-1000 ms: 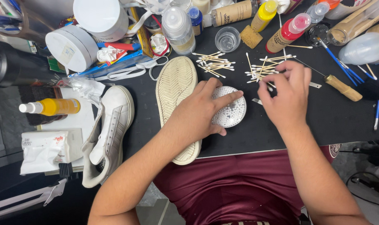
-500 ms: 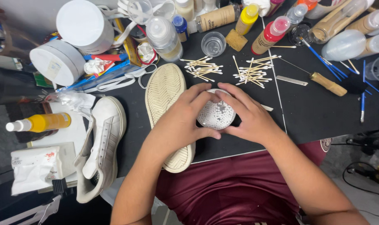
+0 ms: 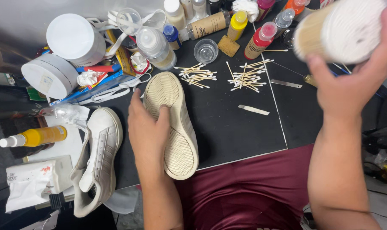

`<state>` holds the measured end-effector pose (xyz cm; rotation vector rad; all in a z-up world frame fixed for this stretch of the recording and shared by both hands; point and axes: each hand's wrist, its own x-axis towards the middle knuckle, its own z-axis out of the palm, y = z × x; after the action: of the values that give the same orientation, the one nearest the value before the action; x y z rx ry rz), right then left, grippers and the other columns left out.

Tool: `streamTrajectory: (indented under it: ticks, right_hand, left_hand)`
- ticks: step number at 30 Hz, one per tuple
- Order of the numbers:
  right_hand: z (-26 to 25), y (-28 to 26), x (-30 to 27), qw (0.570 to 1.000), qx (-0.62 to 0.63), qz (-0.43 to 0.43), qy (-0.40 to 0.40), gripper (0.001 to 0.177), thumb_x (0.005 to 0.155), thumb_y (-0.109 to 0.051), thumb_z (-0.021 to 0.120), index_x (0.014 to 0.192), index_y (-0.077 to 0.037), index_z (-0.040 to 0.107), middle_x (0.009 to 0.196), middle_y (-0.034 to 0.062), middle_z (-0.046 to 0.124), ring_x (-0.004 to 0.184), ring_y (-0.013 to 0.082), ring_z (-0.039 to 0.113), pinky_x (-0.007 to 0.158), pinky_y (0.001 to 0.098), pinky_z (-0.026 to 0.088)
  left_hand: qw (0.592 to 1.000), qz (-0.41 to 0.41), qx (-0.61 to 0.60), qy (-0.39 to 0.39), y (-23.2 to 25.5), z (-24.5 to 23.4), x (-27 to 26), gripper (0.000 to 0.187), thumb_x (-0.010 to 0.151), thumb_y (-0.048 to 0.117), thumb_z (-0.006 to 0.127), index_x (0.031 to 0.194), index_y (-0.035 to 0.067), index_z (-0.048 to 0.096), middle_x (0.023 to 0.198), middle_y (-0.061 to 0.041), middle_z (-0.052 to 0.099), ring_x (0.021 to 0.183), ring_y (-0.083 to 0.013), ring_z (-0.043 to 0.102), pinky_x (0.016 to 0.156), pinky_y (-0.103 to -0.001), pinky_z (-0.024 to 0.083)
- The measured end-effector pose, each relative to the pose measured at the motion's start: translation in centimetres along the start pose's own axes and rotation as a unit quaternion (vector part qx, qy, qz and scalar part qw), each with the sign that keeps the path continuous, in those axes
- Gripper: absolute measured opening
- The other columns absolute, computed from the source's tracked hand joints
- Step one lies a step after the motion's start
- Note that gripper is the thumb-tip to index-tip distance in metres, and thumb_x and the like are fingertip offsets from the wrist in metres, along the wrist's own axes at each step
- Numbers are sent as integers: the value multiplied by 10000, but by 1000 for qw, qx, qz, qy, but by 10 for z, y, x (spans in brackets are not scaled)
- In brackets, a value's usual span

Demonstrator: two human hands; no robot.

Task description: The person cleans the sole and side panels of a white sneaker using cotton swabs. They repeatedly dip the swabs into a small container of liquid and scrub the textured outsole and the upper edges of the shoe.

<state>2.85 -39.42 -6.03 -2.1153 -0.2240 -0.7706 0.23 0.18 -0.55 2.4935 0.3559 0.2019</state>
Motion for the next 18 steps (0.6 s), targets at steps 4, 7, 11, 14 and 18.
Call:
streamTrajectory:
  ticks: [4,7,11,14,18]
  right_hand:
    - [3,73,38,997,-77,11,3,629,978,-11,807,1494,-18,448,1427,154,630,1304,238,633,1129,345,516]
    - [19,86,60,993,-88,84,-5,496,973,-149,796,1381,21,572,1361,160,725,1204,235,701,1061,353,579]
    - [36,81,75,959,-143,245,-19,496,952,-405,809,1203,13,720,1079,167,755,900,253,755,799,390,584]
    - [45,76,85,948,-162,272,-27,560,977,-517,836,1114,14,726,971,176,745,793,266,736,708,402,566]
    - [46,67,81,967,-129,216,-45,531,988,-438,785,1186,49,712,1036,190,742,868,271,736,750,393,561]
  left_hand:
    - [984,-113,-118,-78,-15,3,6,814,821,206,763,1520,2,400,1347,-234,625,1211,-328,655,1026,-394,490]
    - [932,-204,-272,-126,-37,4,19,867,790,170,750,1527,6,324,1248,-242,681,1055,-281,692,879,-354,554]
    - [867,-185,-436,-156,-66,14,21,726,861,134,758,1470,-76,424,1288,-184,677,1114,-193,698,931,-304,552]
    - [842,-195,-478,-158,-75,21,17,659,857,101,754,1434,-92,502,1240,-189,696,1064,-205,705,904,-310,561]
    - [791,-176,-561,-169,-81,16,13,662,804,-17,704,1426,-90,490,1252,-191,671,1084,-218,703,938,-327,571]
